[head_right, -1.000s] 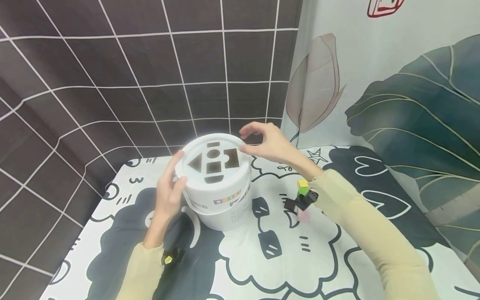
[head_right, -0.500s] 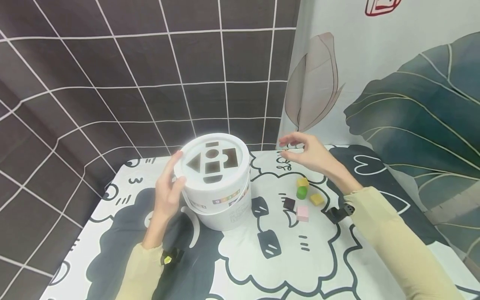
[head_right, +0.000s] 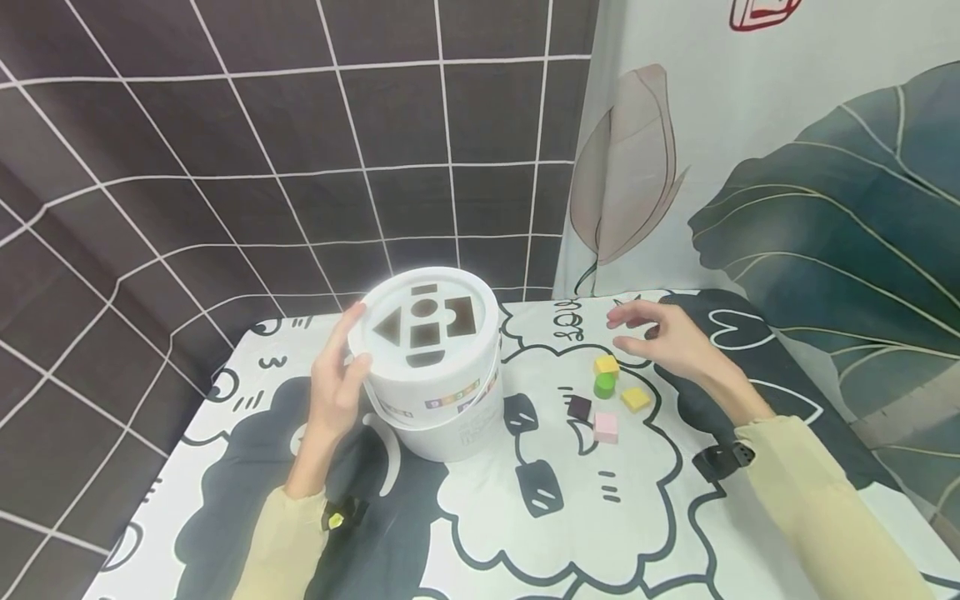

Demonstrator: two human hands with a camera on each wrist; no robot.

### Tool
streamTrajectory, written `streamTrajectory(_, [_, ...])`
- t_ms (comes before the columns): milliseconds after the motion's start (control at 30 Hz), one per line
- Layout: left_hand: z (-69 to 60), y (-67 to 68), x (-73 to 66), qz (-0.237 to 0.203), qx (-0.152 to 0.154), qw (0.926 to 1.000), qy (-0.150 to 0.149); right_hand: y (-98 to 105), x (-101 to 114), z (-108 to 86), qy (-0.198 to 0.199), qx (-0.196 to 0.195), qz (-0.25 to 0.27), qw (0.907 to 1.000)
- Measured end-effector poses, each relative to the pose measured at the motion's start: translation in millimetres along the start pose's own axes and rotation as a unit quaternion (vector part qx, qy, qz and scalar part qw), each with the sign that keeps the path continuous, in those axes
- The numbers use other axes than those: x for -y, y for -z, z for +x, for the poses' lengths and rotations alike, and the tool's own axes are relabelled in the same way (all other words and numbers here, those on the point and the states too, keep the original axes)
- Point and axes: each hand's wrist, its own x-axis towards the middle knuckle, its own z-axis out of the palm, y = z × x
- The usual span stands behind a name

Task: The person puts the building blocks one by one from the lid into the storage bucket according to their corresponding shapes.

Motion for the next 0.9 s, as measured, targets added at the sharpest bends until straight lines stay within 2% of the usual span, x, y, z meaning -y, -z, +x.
streamTrajectory(167, [0.0,-0.1,0.9,0.002,0.000,1.0000,-0.001,-2.3,-19.3,-13.5,-0.012,0.001,-0.007,0.9999])
streamTrajectory(500, [-0.9,-0.9,1.4,0.001,0.000,1.0000,0.001,-7.2,-47.2,-36.8,-0.066,0.026,-0.019,0.9973])
streamTrajectory(900, [-1.0,-0.7,1.0,0.000,-0.001,1.0000,0.001,-17.9,-75.9,-50.3,-0.085,0.040,-0.024,0.9953])
